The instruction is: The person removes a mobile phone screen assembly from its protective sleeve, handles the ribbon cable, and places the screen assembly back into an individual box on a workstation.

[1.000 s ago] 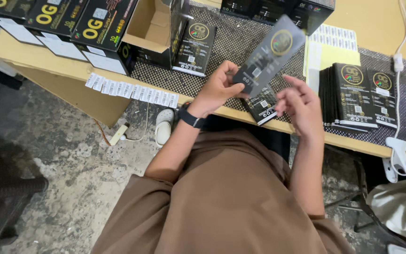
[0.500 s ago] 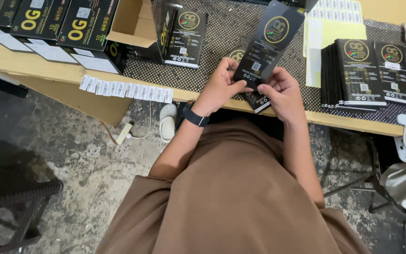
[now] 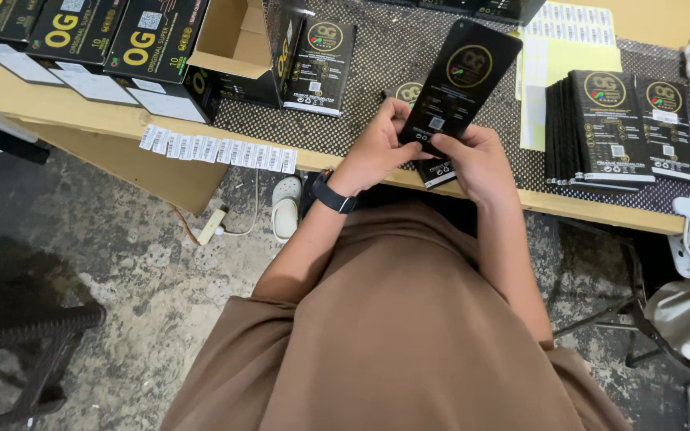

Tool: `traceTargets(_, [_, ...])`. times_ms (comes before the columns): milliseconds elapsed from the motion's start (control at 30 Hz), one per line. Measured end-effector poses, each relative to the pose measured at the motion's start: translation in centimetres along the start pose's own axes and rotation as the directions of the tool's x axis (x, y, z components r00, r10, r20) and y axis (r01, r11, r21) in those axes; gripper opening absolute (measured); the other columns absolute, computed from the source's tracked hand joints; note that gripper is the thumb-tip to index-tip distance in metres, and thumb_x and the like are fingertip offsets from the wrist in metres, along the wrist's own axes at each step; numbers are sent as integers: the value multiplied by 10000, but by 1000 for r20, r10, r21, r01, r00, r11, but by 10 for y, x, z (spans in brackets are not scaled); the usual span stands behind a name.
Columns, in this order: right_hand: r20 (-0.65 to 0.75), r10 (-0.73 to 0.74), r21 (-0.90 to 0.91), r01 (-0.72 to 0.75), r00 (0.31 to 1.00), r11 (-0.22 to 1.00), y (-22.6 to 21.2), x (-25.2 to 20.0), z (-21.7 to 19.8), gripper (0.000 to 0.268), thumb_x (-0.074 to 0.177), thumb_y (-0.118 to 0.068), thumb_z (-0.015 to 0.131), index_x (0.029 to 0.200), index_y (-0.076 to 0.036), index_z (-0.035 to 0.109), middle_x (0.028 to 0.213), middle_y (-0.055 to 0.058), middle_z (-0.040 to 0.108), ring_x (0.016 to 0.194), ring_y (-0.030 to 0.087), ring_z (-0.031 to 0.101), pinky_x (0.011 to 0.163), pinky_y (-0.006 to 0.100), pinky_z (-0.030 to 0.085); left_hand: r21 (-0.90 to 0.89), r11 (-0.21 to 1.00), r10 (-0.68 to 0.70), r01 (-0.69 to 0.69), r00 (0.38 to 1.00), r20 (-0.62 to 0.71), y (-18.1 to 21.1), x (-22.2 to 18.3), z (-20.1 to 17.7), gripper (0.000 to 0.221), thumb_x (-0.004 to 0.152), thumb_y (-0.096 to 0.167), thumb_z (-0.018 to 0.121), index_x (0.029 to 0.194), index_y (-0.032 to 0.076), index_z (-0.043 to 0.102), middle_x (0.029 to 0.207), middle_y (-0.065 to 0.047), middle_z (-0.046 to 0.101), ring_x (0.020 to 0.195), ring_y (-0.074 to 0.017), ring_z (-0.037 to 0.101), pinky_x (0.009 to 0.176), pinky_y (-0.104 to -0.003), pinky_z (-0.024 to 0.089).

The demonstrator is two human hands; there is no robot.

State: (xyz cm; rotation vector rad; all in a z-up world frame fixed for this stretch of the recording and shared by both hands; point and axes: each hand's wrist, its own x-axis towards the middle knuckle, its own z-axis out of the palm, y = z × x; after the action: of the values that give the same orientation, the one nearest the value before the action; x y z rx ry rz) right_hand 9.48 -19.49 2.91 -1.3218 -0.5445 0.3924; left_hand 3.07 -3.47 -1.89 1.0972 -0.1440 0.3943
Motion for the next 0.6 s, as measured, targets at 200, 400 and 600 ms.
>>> traceTargets(200, [60, 78, 207, -88, 995, 974, -4, 1, -10, 131, 923, 50, 695, 1017, -18, 757, 952, 86, 722, 917, 162, 722, 798, 254, 569, 27, 1000, 4, -6, 996, 85, 10, -7, 8, 446, 920, -144, 636, 1272, 55, 448, 1149, -159, 664, 1045, -295, 720, 862, -440, 680])
traceTargets(400, [178, 137, 445, -204, 974, 872, -7, 8, -17, 275, 979, -113, 565, 1192, -23, 713, 1163, 112, 700, 1080, 269, 713, 965, 342, 566, 17, 1000, 6, -8, 990, 138, 1, -3, 0, 492, 938, -148, 620, 1356, 50, 450, 1182, -174, 684, 1066, -299, 725, 888, -465, 670])
traceTargets(600, [104, 11, 321, -44, 995, 946, 14, 6, -21, 389, 947, 105, 497, 1313, 56, 620, 1226, 142, 667, 1134, 264, 712, 945, 332, 618, 32, 999, 11, -16, 990, 140, -5, -3, -2, 511, 935, -144, 623, 1373, 50, 445, 1163, -179, 681, 1046, -293, 726, 872, -467, 670])
